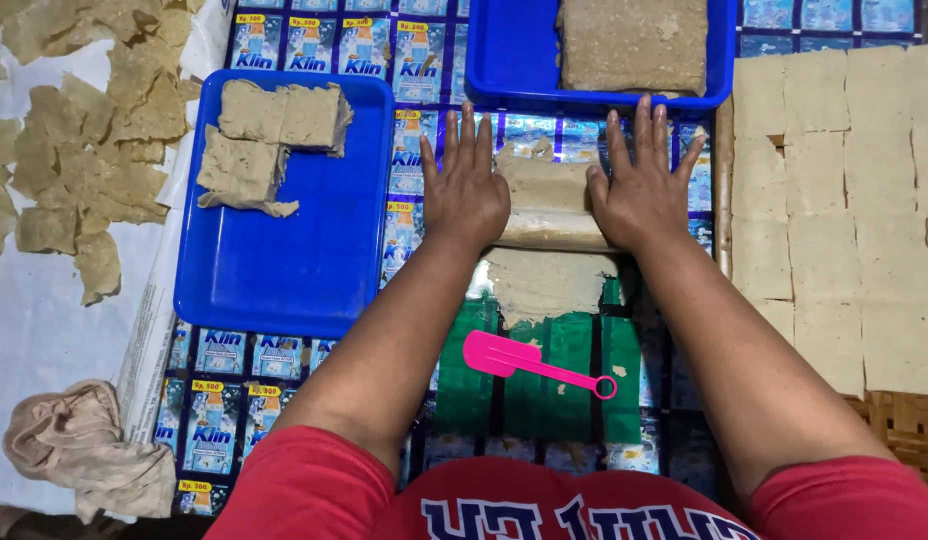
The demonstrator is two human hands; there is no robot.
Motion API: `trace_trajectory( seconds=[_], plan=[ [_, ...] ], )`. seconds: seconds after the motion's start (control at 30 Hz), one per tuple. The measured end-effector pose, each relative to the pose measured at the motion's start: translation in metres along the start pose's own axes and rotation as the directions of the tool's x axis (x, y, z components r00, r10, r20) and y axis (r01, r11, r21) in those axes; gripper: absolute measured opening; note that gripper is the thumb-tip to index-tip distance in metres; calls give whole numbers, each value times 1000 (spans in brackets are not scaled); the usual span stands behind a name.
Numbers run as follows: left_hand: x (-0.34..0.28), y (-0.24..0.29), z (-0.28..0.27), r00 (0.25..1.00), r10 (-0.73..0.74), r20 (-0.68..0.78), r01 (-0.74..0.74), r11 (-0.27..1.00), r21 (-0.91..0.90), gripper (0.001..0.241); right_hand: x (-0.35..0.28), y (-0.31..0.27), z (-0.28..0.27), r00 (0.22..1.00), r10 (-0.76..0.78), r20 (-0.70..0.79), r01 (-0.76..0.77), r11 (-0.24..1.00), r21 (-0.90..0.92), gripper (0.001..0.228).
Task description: Rolling out a paste-like dough and cutting it into rectangular pieces using a small scraper tool.
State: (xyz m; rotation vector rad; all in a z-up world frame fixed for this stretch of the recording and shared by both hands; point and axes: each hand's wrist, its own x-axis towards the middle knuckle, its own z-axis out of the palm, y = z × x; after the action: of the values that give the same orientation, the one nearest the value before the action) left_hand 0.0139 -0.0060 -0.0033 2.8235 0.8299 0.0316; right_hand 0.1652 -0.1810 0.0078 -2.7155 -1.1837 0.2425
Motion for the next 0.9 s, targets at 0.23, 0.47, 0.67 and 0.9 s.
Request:
trace_trajectory(
  seconds=[0.23,0.47,0.67,0.9],
  plan=[
    [-61,10,-21,998,5,63,-2,999,-53,67,-47,7,20,999,-36,9,36,999,19,68],
    [-118,10,-15,998,65,0,-65,994,-88,57,-108,-10,24,988,-95,-118,97,995,7,67],
    [-164,7,0,993,104,-47,-109,984,-144,53,-149,-5,46,940,-197,-279,193,980,-43,70],
    [-217,10,3,992,122,-12,-122,979,-163,56,-200,-15,51,927,-210,-311,209,977,-36,74]
  ],
)
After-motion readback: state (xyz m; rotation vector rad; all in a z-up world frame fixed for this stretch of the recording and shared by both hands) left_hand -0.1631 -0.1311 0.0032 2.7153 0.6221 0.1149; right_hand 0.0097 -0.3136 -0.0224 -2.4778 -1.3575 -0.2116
